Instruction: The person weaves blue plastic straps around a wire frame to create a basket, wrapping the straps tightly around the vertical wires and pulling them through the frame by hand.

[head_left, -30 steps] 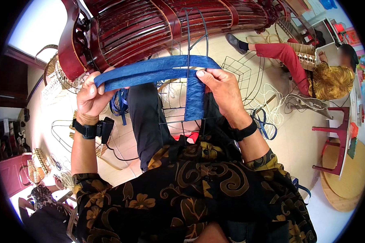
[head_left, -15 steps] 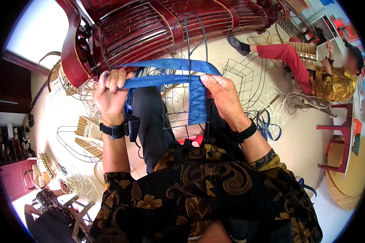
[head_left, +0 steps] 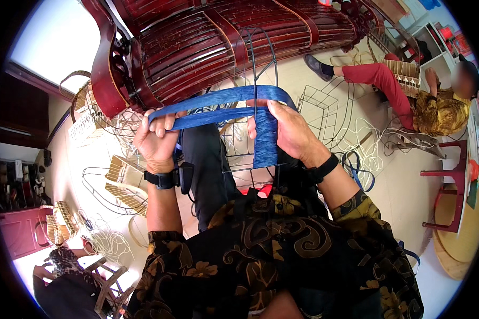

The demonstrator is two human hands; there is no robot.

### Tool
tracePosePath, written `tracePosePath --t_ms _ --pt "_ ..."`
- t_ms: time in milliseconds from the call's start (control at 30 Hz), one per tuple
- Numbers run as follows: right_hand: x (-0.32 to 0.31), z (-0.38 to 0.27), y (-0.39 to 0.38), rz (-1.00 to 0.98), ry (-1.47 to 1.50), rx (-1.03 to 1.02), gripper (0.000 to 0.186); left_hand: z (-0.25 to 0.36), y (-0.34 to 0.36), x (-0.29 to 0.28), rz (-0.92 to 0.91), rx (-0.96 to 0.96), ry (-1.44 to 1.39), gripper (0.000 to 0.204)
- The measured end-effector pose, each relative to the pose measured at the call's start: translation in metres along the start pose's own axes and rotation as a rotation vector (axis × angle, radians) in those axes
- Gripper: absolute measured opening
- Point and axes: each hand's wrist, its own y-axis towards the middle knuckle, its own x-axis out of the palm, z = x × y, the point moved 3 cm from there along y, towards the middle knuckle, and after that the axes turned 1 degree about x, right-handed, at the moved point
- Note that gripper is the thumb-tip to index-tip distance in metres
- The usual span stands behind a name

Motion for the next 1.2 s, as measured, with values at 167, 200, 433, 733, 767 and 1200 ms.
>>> tracePosePath --t_ms 167,200,433,733,767,1200 --pt "0.001 0.000 -0.002 0.001 -0.010 -0.007 0.036 0.024 0.007 0.018 -0.080 0.029 0.064 0.031" --pt "-0.001 0.004 -0.001 0.001 -0.045 -0.026 0.033 0.027 0.009 0.020 -0.095 0.041 0.072 0.032" --pt "-0.003 0.011 0.007 0.047 -0.055 -0.064 0.021 0.026 -0.008 -0.021 0.257 -0.034 0.093 0.026" --pt "-0.001 0.011 0.006 0.102 -0.035 -0.029 0.019 0.050 0.011 -0.015 0.608 -0.228 1.371 0.030" --pt "0.000 0.011 0.005 0.097 -0.041 -0.035 0.019 0.049 0.022 -0.011 0.475 -0.060 1.455 0.032" --pt "-0.003 0.007 -0.001 0.160 -0.074 -0.006 0.020 -0.045 0.106 0.073 -0.554 -0.664 1.368 0.026"
